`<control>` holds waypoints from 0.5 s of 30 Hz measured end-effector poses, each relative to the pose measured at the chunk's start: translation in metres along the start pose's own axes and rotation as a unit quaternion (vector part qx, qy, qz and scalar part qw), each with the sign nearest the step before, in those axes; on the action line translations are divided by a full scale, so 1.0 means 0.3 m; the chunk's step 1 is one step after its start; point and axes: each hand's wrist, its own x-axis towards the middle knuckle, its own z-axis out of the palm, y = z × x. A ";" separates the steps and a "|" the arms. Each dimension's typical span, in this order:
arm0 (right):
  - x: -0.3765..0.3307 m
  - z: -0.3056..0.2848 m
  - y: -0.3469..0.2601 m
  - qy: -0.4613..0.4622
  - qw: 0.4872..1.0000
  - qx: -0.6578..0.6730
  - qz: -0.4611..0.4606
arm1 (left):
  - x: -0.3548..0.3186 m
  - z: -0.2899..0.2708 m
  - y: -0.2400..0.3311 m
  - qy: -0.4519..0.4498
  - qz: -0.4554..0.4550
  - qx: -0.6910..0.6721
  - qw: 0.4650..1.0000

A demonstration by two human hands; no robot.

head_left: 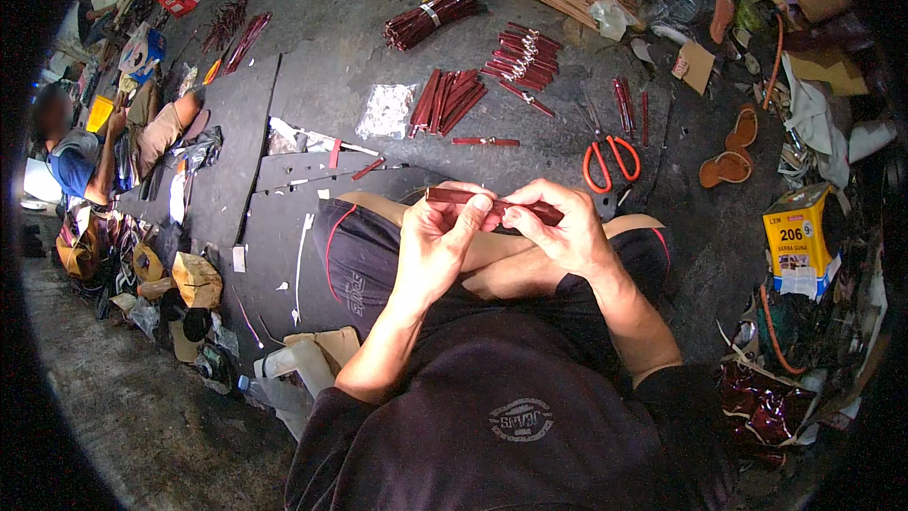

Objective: The person sits on the floor and assembles small red sticks by inserting a metal piece into one end. They use scissors to trim the sticks to a uniform length and place the finished items into a pile on the floor.

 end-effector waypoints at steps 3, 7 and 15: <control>0.007 0.004 0.010 0.002 1.000 0.007 -0.008 | 0.002 -0.001 -0.003 -0.002 0.001 0.014 1.000; 0.009 0.008 0.021 0.000 1.000 0.020 -0.020 | 0.002 0.000 -0.012 0.004 0.001 0.019 1.000; 0.013 0.017 0.026 0.016 1.000 0.000 0.000 | 0.003 0.005 -0.019 0.022 -0.010 0.045 0.999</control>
